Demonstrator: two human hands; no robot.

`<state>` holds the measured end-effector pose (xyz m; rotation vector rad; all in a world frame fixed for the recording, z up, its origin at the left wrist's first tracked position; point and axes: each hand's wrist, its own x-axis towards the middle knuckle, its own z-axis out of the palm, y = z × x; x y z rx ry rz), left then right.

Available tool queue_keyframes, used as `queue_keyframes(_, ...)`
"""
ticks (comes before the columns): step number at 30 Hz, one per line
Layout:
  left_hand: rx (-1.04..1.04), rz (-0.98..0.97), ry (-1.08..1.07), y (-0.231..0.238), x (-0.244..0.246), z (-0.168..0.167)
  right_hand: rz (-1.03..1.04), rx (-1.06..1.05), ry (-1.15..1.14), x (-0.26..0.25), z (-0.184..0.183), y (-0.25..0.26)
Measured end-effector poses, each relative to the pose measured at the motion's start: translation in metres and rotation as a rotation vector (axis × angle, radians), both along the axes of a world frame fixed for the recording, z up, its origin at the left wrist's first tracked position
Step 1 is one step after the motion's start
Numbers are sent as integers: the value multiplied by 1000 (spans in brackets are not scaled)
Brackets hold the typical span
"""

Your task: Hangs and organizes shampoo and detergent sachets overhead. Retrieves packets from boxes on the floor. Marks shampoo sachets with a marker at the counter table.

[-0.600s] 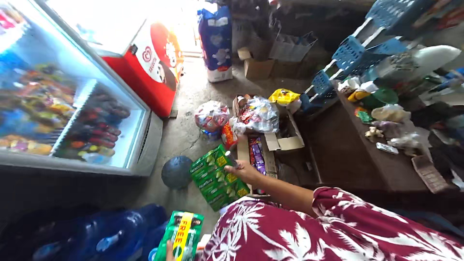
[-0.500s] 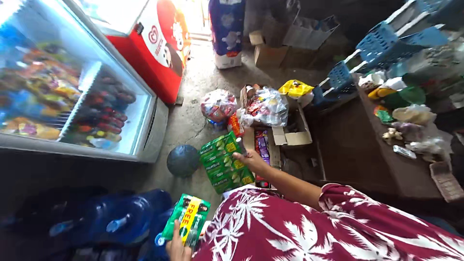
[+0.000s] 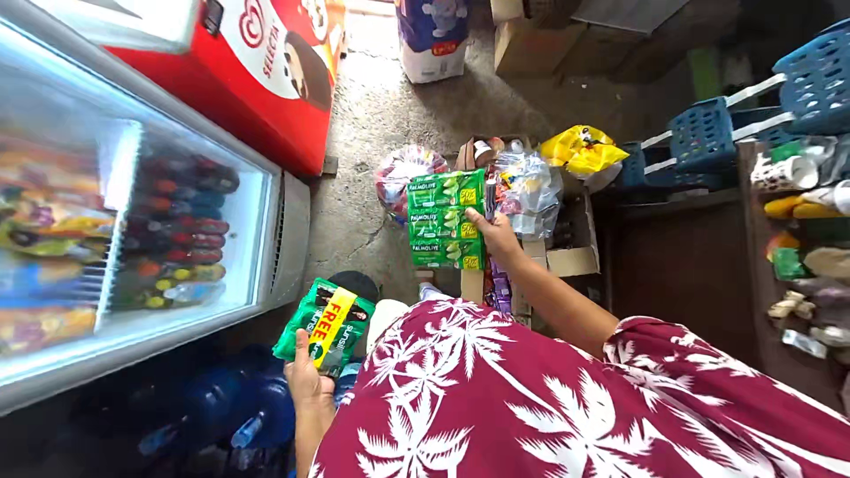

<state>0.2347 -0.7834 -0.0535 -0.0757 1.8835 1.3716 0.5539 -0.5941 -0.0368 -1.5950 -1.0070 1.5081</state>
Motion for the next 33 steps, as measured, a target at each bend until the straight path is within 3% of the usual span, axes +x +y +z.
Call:
queue_keyframes(4,-28,-95,-39,71,-20,11,-172,51,6,7,5,59)
queue_keyframes(9,-54,-174,-125,169,-60,-6,-347,60,-104,6,-20,100)
queue_keyframes(16,43,-322,-224,342,-131,-25,-435,-150,-160,-62,-41,172)
queue_keyframes(22,37,-520,-170,464,-180,-10,-507,-188,-158,-115,-35,255)
queue_keyframes(28,75,-592,-234,562,-174,-2,-698,-105,-70,-142,-12,332)
queue_keyframes(33,97,-666,-292,649,-139,-5,-856,-110,21,-121,-9,397)
